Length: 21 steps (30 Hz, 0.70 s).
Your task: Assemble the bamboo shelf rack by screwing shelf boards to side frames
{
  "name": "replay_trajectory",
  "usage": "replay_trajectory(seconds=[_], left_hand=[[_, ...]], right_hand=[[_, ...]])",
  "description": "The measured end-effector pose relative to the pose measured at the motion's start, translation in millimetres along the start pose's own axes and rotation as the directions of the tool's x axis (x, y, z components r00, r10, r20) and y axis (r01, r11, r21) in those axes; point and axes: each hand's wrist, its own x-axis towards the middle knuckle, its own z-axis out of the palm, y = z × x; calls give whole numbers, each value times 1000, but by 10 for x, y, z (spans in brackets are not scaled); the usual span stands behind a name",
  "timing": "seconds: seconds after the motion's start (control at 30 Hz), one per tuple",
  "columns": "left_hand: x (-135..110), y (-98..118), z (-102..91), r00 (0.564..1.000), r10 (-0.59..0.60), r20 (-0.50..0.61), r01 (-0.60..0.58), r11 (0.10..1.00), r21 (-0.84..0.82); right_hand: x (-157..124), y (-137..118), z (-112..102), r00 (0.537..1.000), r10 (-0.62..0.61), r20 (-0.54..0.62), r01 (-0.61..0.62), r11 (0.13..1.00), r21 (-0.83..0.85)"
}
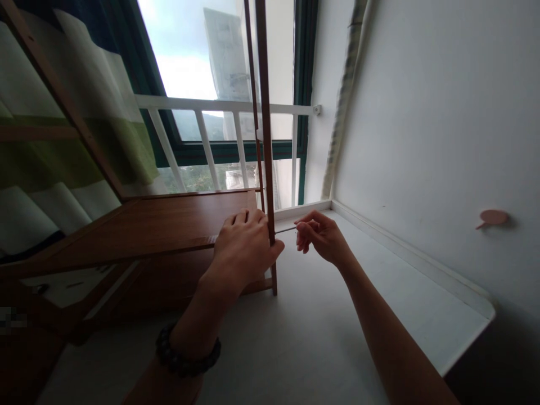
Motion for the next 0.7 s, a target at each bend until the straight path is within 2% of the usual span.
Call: replay_trajectory(seconds=[0.1, 0.23, 0.3, 0.5, 0.7], left_hand=[[-1, -7, 9, 1000, 4, 0, -4, 1000, 6], [-2, -12, 17, 1000, 7, -6, -7, 1000, 8], [-2, -10, 14, 1000, 5, -5, -4, 1000, 13], [-5, -6, 6, 1000, 10, -6, -10, 1000, -2], [-2, -25, 13, 999, 22, -25, -23, 1000, -20]], right_hand=[[-16, -51, 2, 999, 52, 11, -52, 998, -18], [-36, -139, 11, 958, 226, 174, -248, 962, 112], [-36, -152, 20, 940, 268, 213, -308, 933, 185], [-21, -139, -1, 967, 225, 118, -251, 923, 291], [-41, -142, -124, 972, 100, 213, -182, 893, 411]])
